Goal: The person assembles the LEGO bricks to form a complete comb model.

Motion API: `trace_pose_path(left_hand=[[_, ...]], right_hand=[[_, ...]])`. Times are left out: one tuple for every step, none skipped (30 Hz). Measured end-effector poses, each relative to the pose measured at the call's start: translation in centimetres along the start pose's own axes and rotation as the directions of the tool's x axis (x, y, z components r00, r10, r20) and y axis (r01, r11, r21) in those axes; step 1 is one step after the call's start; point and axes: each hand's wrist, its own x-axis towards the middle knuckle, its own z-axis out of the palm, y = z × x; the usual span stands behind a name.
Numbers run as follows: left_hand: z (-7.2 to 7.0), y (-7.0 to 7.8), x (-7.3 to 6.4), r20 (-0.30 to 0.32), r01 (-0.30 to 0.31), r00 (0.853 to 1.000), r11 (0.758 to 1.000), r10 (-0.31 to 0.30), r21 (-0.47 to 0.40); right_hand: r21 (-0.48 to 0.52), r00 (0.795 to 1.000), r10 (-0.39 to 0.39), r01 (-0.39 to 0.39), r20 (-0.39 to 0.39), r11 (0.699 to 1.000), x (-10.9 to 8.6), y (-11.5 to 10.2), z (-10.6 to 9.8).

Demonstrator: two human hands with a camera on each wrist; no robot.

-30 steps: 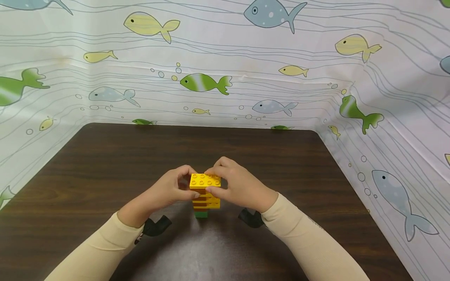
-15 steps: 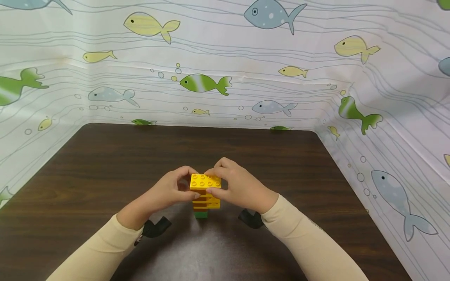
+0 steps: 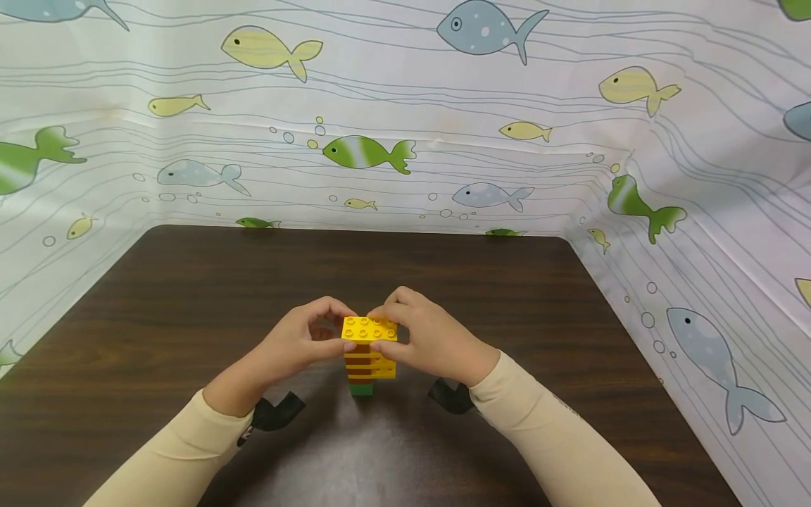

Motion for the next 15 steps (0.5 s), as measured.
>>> trace_pose_path(left_hand=[[0.00, -0.03, 0.01, 0.002, -0.002, 1.000, 1.000, 0.002, 0.000], [-0.01, -0.03, 0.02, 0.003, -0.002, 1.000, 1.000, 0.002, 0.001], [-0.03, -0.03, 0.02, 0.004, -0.002, 1.000, 1.000, 0.002, 0.003], [-0.05, -0.04, 0.04, 0.005, -0.002, 1.000, 1.000, 0.002, 0.005], [-0.06, -0.05, 0.04, 0.006, -0.002, 1.000, 1.000, 0.002, 0.005], [-0.07, -0.06, 0.05, 0.007, -0.003, 1.000, 1.000, 0.003, 0.006], [-0.09, -0.08, 0.06, 0.010, -0.003, 1.000, 1.000, 0.003, 0.006], [-0.11, -0.07, 0.08, 0.011, -0.004, 1.000, 1.000, 0.004, 0.007], [-0.14, -0.07, 0.10, 0.013, -0.005, 1.000, 1.000, 0.005, 0.008], [-0.16, -0.07, 0.12, 0.014, -0.007, 1.000, 1.000, 0.007, 0.009], [-0.19, -0.07, 0.14, 0.017, -0.009, 1.000, 1.000, 0.008, 0.009], [-0.23, -0.04, 0.13, 0.019, -0.009, 1.000, 1.000, 0.008, 0.011], [-0.27, -0.01, 0.13, 0.020, -0.008, 1.000, 1.000, 0.008, 0.014], [-0.30, 0.02, 0.11, 0.020, -0.008, 1.000, 1.000, 0.008, 0.018], [-0.33, 0.06, 0.09, 0.021, -0.009, 1.000, 1.000, 0.008, 0.022]], right_hand=[[-0.002, 1.000, -0.001, 0.001, -0.001, 1.000, 0.02, -0.01, 0.01], [-0.006, 1.000, -0.006, 0.006, -0.004, 1.000, 0.02, 0.00, 0.02], [-0.007, 1.000, -0.006, 0.006, -0.005, 1.000, 0.04, 0.01, 0.03], [-0.009, 1.000, -0.006, 0.006, -0.005, 1.000, 0.05, 0.02, 0.04], [-0.010, 1.000, -0.007, 0.007, -0.006, 1.000, 0.05, 0.04, 0.05], [-0.010, 1.000, -0.008, 0.008, -0.005, 1.000, 0.06, 0.05, 0.07], [-0.011, 1.000, -0.009, 0.008, -0.005, 1.000, 0.06, 0.05, 0.08], [-0.012, 1.000, -0.009, 0.009, -0.005, 1.000, 0.06, 0.06, 0.09], [-0.010, 1.000, -0.006, 0.006, -0.004, 1.000, 0.07, 0.06, 0.10], [-0.009, 1.000, -0.006, 0.006, -0.004, 1.000, 0.07, 0.06, 0.11], [-0.007, 1.000, -0.007, 0.007, -0.005, 1.000, 0.07, 0.08, 0.13], [-0.003, 1.000, -0.007, 0.007, -0.006, 1.000, 0.08, 0.09, 0.15], [0.000, 1.000, -0.009, 0.009, -0.008, 1.000, 0.07, 0.08, 0.15], [0.003, 1.000, -0.011, 0.011, -0.010, 1.000, 0.07, 0.09, 0.16], [0.007, 1.000, -0.013, 0.013, -0.011, 1.000, 0.07, 0.11, 0.18]])
